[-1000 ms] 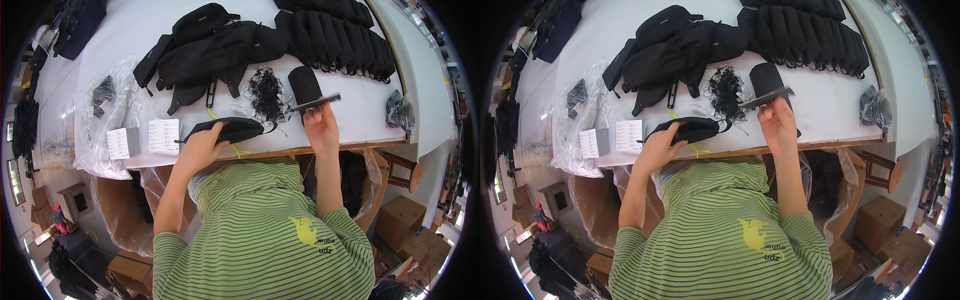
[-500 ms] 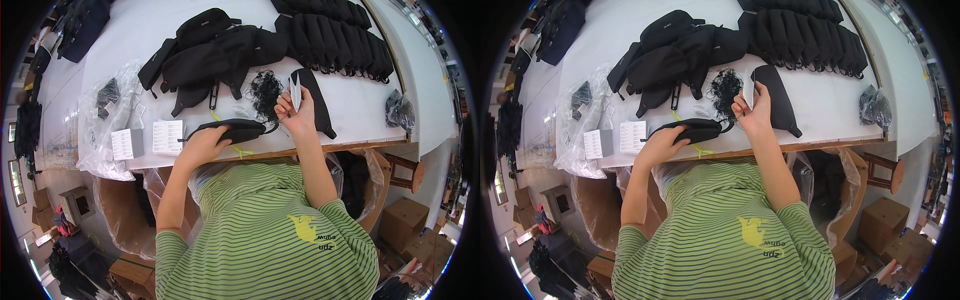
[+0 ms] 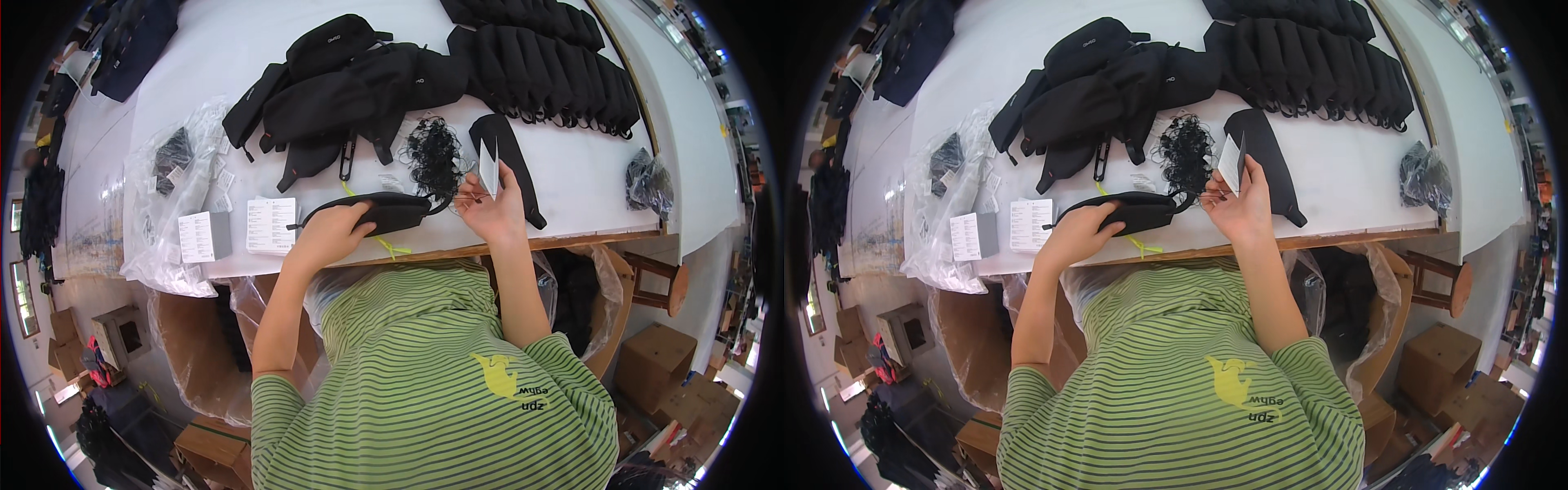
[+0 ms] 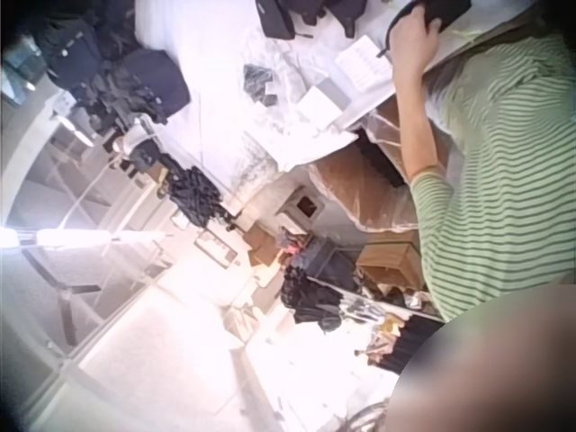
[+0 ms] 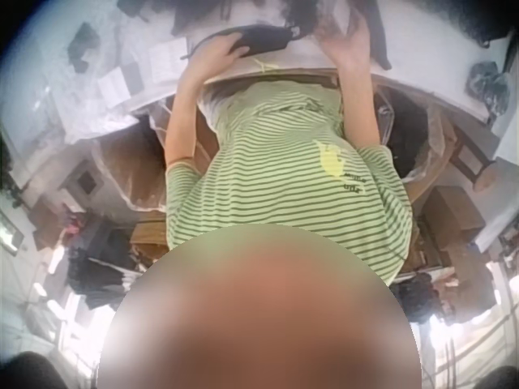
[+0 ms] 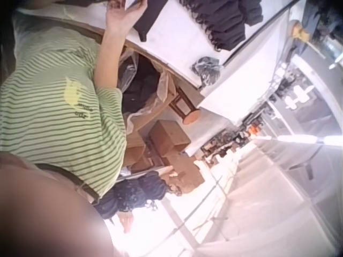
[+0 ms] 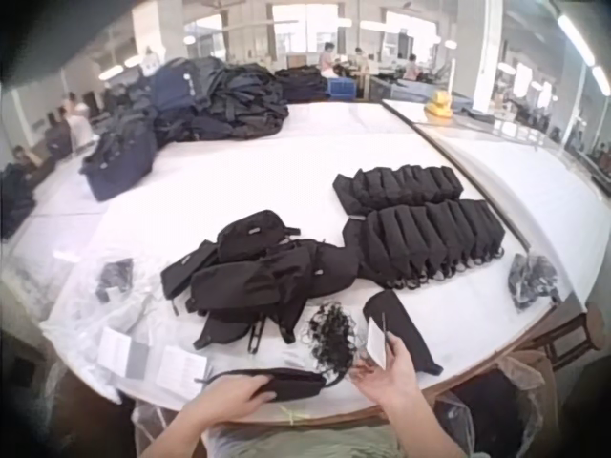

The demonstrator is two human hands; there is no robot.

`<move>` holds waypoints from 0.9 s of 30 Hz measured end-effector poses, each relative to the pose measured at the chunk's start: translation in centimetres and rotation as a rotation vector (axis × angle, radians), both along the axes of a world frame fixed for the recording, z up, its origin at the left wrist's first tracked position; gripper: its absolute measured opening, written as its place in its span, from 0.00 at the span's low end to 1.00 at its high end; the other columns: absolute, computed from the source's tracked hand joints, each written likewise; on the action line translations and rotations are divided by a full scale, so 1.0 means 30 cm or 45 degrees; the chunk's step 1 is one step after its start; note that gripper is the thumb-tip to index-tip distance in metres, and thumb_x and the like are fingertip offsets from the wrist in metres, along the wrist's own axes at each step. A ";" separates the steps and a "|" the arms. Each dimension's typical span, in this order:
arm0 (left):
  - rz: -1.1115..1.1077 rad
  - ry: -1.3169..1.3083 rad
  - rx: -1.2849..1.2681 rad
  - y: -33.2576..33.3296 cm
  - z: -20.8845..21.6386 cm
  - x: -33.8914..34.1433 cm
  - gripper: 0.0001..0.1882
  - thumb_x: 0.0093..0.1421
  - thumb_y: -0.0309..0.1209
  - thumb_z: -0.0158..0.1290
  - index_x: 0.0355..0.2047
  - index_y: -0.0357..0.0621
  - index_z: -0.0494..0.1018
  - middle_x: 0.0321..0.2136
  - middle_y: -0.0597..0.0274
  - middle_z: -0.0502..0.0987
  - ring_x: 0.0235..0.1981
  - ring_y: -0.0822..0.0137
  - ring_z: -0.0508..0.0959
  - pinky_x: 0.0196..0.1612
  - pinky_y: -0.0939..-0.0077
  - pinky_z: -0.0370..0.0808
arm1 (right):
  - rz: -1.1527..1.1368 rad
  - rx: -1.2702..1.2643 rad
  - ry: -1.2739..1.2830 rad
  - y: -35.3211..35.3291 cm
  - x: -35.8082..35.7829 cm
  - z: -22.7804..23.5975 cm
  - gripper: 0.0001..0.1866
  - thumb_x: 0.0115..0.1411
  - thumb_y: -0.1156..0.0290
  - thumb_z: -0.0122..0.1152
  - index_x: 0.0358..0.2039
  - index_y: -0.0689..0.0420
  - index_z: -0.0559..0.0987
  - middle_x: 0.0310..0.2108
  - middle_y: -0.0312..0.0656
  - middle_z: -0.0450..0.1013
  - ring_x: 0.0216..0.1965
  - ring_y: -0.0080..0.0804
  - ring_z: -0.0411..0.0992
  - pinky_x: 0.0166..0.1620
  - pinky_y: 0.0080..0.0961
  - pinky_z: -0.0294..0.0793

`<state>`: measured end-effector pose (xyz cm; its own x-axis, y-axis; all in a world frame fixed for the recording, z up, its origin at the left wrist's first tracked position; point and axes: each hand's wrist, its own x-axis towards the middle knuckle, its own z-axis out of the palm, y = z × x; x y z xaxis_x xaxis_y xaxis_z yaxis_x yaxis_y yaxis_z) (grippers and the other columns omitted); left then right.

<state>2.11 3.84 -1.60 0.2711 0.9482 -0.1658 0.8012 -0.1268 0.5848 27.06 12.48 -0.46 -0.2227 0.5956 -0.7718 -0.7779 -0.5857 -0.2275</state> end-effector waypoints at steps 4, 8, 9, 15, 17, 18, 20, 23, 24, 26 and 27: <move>0.017 0.007 -0.046 0.003 0.022 0.007 0.19 0.59 0.38 0.51 0.46 0.37 0.71 0.30 0.45 0.77 0.35 0.47 0.76 0.39 0.59 0.71 | 0.026 0.030 0.141 0.001 0.014 -0.083 0.15 0.63 0.53 0.43 0.35 0.50 0.71 0.22 0.33 0.61 0.25 0.25 0.59 0.29 0.22 0.56; 0.020 0.027 -0.081 0.003 0.028 0.011 0.19 0.60 0.38 0.51 0.47 0.38 0.71 0.32 0.44 0.77 0.36 0.47 0.76 0.39 0.60 0.71 | 0.142 0.512 0.468 0.033 0.058 -0.197 0.13 0.62 0.54 0.46 0.34 0.47 0.73 0.23 0.32 0.65 0.24 0.21 0.60 0.28 0.17 0.55; 0.020 0.027 -0.080 -0.001 0.030 0.011 0.19 0.60 0.38 0.51 0.47 0.38 0.71 0.32 0.44 0.77 0.36 0.47 0.76 0.39 0.60 0.71 | 0.225 0.681 0.494 0.044 0.062 -0.203 0.11 0.62 0.54 0.47 0.34 0.47 0.73 0.24 0.31 0.67 0.23 0.20 0.60 0.28 0.15 0.55; 0.125 -0.035 -0.074 -0.039 0.078 0.038 0.14 0.58 0.33 0.53 0.42 0.39 0.70 0.29 0.49 0.77 0.34 0.49 0.76 0.37 0.61 0.71 | -0.163 0.440 -0.594 0.073 -0.026 -0.029 0.11 0.61 0.57 0.57 0.33 0.50 0.75 0.20 0.26 0.62 0.18 0.16 0.52 0.24 0.17 0.54; 0.094 -0.089 0.204 -0.062 0.071 0.041 0.12 0.55 0.30 0.56 0.39 0.40 0.70 0.29 0.55 0.76 0.33 0.53 0.76 0.35 0.63 0.71 | -0.175 0.593 -0.585 0.059 -0.002 -0.022 0.12 0.60 0.59 0.61 0.36 0.54 0.76 0.20 0.24 0.63 0.17 0.13 0.52 0.22 0.16 0.53; 0.099 -0.088 0.201 -0.073 0.065 0.049 0.12 0.55 0.30 0.56 0.39 0.40 0.70 0.29 0.55 0.76 0.33 0.53 0.76 0.35 0.63 0.71 | -0.090 0.731 -0.673 0.048 0.016 -0.018 0.10 0.61 0.60 0.59 0.35 0.53 0.76 0.20 0.23 0.62 0.17 0.11 0.51 0.21 0.15 0.51; 0.145 -0.109 0.495 -0.090 0.052 0.075 0.11 0.51 0.27 0.58 0.36 0.41 0.73 0.31 0.59 0.75 0.33 0.56 0.76 0.34 0.65 0.71 | 0.012 0.888 -0.819 0.019 0.029 -0.009 0.09 0.64 0.64 0.56 0.26 0.51 0.75 0.17 0.21 0.56 0.18 0.11 0.48 0.21 0.14 0.44; 0.153 -0.193 0.594 -0.101 0.036 0.113 0.10 0.49 0.25 0.59 0.33 0.41 0.74 0.33 0.60 0.75 0.32 0.57 0.75 0.34 0.67 0.71 | 0.258 1.199 -0.899 -0.038 0.042 0.000 0.17 0.62 0.64 0.59 0.16 0.51 0.69 0.16 0.20 0.54 0.18 0.12 0.46 0.22 0.15 0.42; 0.133 -0.203 0.599 -0.097 0.029 0.126 0.10 0.48 0.25 0.60 0.33 0.41 0.75 0.34 0.61 0.75 0.32 0.58 0.75 0.34 0.68 0.71 | 0.392 1.246 -1.013 -0.066 0.028 0.037 0.19 0.60 0.68 0.61 0.15 0.56 0.66 0.14 0.24 0.53 0.17 0.14 0.47 0.22 0.17 0.43; 0.119 -0.192 0.609 -0.083 0.029 0.159 0.11 0.48 0.25 0.60 0.33 0.41 0.75 0.35 0.61 0.75 0.32 0.58 0.75 0.34 0.68 0.71 | 0.579 1.511 -1.181 -0.086 0.032 0.066 0.16 0.59 0.69 0.62 0.17 0.58 0.69 0.14 0.27 0.53 0.17 0.15 0.48 0.21 0.18 0.44; 0.104 -0.184 0.626 -0.071 0.031 0.179 0.11 0.47 0.25 0.60 0.33 0.42 0.75 0.37 0.61 0.74 0.32 0.58 0.75 0.34 0.69 0.71 | 0.771 1.781 -1.350 -0.091 0.034 0.079 0.12 0.57 0.71 0.62 0.19 0.60 0.73 0.14 0.30 0.53 0.17 0.15 0.49 0.21 0.19 0.46</move>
<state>7.48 1.71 -0.68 0.1804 0.9236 0.3382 0.7354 -0.3550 0.5772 28.08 9.75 1.89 -0.4342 0.8763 0.2086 0.2124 0.3247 -0.9217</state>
